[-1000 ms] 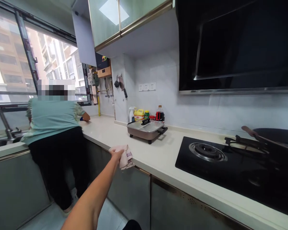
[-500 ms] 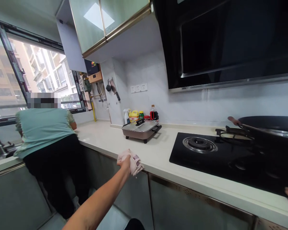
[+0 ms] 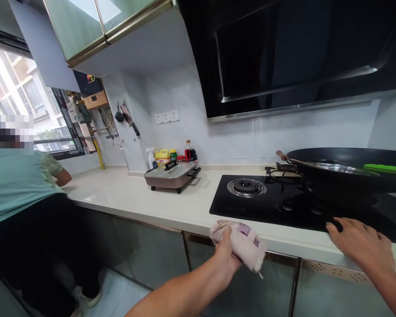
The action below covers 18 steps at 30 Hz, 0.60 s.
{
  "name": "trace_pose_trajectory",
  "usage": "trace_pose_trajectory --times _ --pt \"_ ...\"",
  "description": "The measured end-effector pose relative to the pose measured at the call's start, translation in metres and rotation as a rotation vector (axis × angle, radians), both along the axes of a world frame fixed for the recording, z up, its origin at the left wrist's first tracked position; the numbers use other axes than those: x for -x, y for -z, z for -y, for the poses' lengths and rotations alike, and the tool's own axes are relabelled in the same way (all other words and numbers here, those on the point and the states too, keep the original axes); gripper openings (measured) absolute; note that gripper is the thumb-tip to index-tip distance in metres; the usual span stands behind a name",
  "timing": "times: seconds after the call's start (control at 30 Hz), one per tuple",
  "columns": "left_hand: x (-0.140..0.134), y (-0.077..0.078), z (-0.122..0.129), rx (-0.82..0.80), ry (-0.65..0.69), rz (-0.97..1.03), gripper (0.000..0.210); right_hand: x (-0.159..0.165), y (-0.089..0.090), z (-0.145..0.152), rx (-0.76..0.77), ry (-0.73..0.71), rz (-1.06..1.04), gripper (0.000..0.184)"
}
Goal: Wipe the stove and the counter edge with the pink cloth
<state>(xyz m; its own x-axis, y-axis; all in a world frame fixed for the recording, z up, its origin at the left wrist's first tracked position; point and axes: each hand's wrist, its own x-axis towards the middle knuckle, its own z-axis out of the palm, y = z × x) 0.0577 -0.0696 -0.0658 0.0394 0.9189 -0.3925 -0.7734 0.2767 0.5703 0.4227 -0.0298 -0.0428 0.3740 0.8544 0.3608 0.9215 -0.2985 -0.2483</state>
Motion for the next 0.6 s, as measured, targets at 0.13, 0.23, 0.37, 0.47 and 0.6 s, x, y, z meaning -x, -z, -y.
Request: trace_pose_trajectory --times 0.13,0.23,0.37,0.47,0.6 --pt "-0.058 -0.005 0.012 0.077 0.115 0.149 0.050 -0.003 0.004 -0.002 -0.037 -0.004 -0.003 0.071" --pt "-0.071 -0.006 0.016 0.055 0.133 0.132 0.040 -0.005 0.006 -0.003 -0.064 -0.014 -0.019 0.069" --pt "-0.043 -0.011 0.013 0.093 0.096 0.082 0.036 -0.006 0.006 -0.005 -0.088 -0.033 -0.028 0.065" --pt "0.000 -0.025 0.006 0.111 0.028 0.043 0.034 -0.006 0.007 -0.006 -0.103 -0.032 -0.034 0.064" --pt "0.071 -0.047 0.000 0.142 -0.170 -0.049 0.025 -0.006 0.008 -0.008 -0.108 -0.045 -0.036 0.066"
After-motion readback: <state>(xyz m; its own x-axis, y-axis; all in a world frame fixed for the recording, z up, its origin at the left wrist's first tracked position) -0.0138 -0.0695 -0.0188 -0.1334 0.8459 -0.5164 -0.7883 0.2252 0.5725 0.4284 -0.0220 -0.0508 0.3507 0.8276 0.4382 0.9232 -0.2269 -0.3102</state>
